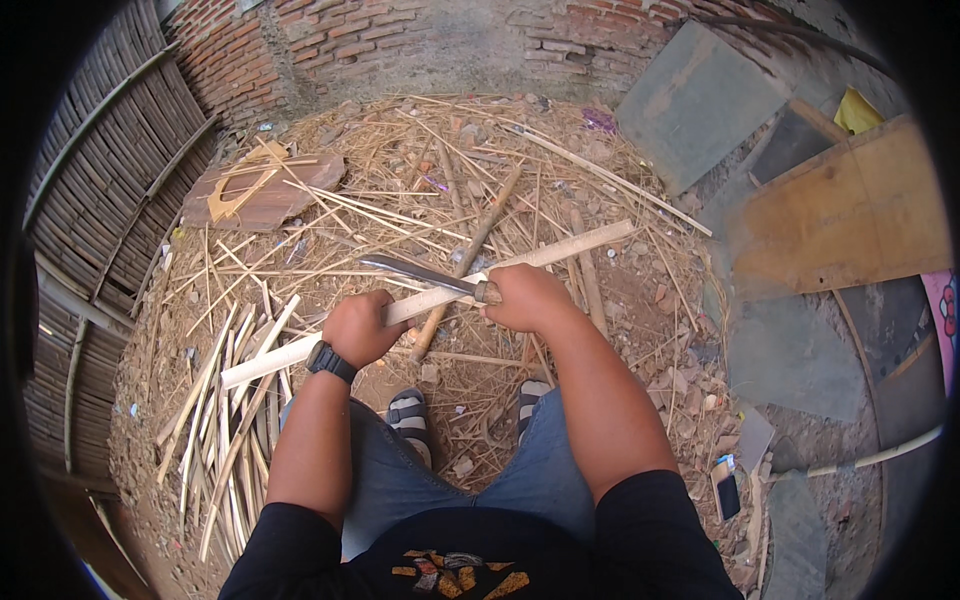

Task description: The person sits on the ground and uses a large knife to shave thin strips from a long piece of light-colored wood. They hold the wood with their left hand and repeatedly draw the knife along its length to remove material.

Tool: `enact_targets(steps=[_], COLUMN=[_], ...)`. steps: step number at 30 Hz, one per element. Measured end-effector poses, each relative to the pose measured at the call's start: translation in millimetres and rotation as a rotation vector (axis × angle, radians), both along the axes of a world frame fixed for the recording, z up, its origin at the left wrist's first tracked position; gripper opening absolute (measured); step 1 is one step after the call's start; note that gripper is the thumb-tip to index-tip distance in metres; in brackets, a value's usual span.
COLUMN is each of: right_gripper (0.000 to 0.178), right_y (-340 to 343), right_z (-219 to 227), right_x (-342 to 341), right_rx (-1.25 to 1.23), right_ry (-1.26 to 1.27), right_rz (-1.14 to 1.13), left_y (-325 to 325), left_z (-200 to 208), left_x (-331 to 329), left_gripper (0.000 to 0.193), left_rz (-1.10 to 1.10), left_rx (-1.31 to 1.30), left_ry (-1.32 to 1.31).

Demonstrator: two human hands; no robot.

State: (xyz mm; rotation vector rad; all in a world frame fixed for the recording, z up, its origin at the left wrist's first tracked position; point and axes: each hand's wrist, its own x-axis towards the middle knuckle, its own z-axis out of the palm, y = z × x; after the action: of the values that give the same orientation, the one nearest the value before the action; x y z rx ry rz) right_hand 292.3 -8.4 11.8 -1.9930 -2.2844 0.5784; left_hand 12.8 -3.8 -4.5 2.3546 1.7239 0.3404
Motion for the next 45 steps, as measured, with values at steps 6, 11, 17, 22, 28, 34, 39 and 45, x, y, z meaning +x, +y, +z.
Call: enact_targets(steps=[6, 11, 17, 22, 28, 34, 39, 45], right_gripper=[0.043, 0.042, 0.044, 0.046, 0.045, 0.044, 0.044, 0.047], right_y=[-2, -3, 0, 0, -1, -2, 0, 2], right_z=[3, 5, -3, -3, -2, 0, -4, -5], right_x=[-1, -4, -5, -10, -13, -15, -15, -13], right_rx=[-0.009, -0.019, -0.012, -0.043, -0.065, -0.089, -0.082, -0.113], right_ry=[0.011, 0.004, -0.035, -0.067, -0.073, -0.062, -0.08, -0.079], right_rz=[-0.003, 0.005, 0.054, 0.078, 0.088, 0.07, 0.078, 0.087], left_y=[1, -1, 2, 0, -2, 0, -1, -1], left_z=[-2, 0, -4, -1, -1, -2, -1, -3], left_x=[-1, 0, -3, -1, 0, 1, 1, 1], left_gripper=[0.044, 0.045, 0.046, 0.051, 0.05, 0.051, 0.051, 0.05], left_rz=[-0.007, -0.024, -0.065, -0.086, -0.096, -0.097, -0.103, -0.11], left_rx=[-0.002, -0.002, -0.027, -0.072, -0.055, -0.08, -0.078, -0.065], left_ry=[0.0, -0.001, 0.018, 0.065, 0.064, 0.071, 0.077, 0.058])
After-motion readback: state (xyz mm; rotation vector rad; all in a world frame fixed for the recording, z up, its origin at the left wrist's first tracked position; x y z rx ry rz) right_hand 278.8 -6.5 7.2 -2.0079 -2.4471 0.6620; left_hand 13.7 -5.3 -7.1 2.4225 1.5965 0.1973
